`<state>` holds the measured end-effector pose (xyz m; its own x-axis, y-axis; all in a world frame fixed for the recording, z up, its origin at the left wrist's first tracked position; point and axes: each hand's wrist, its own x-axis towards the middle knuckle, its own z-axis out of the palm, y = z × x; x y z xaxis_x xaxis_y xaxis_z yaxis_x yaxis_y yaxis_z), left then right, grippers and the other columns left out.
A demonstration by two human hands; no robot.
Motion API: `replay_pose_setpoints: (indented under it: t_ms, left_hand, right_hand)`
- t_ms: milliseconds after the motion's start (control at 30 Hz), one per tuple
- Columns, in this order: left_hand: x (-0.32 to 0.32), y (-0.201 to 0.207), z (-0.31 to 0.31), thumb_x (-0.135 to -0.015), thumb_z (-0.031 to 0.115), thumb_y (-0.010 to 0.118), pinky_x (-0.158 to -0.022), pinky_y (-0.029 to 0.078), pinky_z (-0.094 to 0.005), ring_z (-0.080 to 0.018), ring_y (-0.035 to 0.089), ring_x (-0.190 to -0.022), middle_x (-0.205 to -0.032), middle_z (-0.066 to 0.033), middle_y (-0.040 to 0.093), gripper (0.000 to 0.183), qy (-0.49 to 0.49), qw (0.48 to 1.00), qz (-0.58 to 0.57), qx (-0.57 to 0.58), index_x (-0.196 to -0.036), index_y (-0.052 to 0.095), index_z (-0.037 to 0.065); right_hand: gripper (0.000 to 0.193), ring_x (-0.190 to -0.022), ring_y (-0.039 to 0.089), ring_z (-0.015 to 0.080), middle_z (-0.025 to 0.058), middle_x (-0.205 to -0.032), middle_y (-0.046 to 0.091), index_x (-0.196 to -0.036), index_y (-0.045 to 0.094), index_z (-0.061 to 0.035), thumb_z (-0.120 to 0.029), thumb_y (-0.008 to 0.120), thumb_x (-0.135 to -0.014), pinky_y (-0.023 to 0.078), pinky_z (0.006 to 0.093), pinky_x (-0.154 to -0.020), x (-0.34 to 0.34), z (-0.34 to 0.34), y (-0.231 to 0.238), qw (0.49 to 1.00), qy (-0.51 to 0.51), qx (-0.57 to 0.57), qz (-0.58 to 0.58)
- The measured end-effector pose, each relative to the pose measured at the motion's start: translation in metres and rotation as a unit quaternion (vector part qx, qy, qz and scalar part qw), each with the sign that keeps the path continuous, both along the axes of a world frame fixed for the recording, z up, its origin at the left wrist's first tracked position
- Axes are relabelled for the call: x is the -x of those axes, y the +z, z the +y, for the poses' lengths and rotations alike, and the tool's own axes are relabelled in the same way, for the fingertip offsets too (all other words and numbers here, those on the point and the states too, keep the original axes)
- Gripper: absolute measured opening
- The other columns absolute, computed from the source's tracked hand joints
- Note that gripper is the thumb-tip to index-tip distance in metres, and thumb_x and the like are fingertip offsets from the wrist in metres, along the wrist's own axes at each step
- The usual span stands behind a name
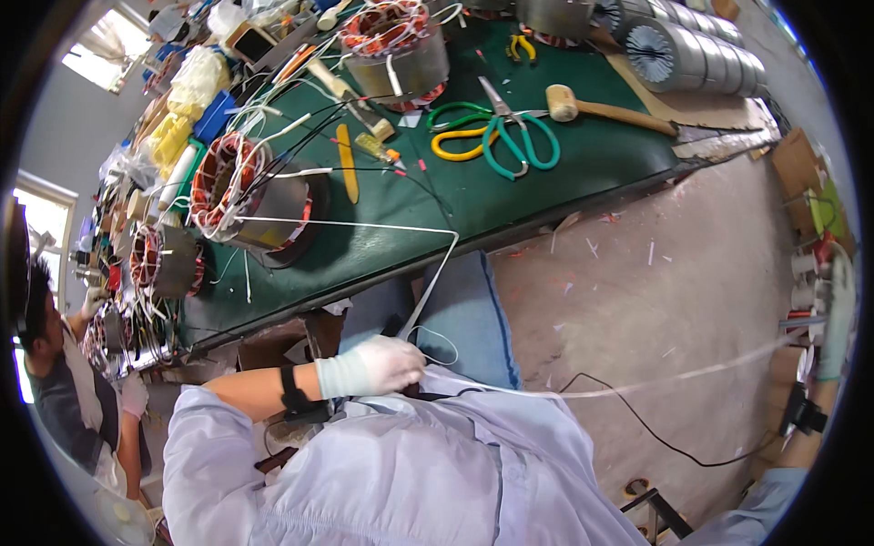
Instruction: Assembling and securing copper wire windings on motor stators at a workbench.
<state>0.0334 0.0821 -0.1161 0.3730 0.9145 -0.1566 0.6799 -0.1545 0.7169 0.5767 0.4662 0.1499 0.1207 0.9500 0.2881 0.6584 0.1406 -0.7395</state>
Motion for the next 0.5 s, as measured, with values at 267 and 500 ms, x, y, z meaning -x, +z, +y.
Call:
replay_pose_setpoints:
  t_ms: [267, 500]
  left_hand:
    - [0.064, -0.040, -0.257, -0.093, 0.024, 0.055, -0.072, 0.057, -0.0449, -0.0371, 0.069, -0.086, -0.111, -0.0185, 0.067, 0.033, -0.101, 0.913, 0.264, 0.293, -0.120, 0.062, 0.006]
    - [0.050, 0.187, -0.043, -0.088, 0.004, 0.058, -0.080, 0.058, -0.0397, -0.0328, 0.071, -0.093, -0.121, -0.0158, 0.068, 0.037, 0.312, 0.950, 0.023, 0.015, -0.124, 0.062, 0.005]
  right_hand:
    - [0.031, -0.053, 0.053, 0.0040, 0.0013, -0.083, 0.067, -0.120, 0.067, -0.0055, -0.029, 0.055, -0.104, 0.041, 0.0180, -0.045, 0.230, -0.038, -0.177, 0.918, 0.305, 0.219, 0.125]
    - [0.033, -0.074, 0.062, 0.0128, 0.0074, -0.090, 0.068, -0.132, 0.063, -0.0046, -0.016, 0.051, -0.103, 0.052, 0.0271, -0.070, 0.422, -0.163, -0.144, 0.676, 0.648, 0.323, 0.137]
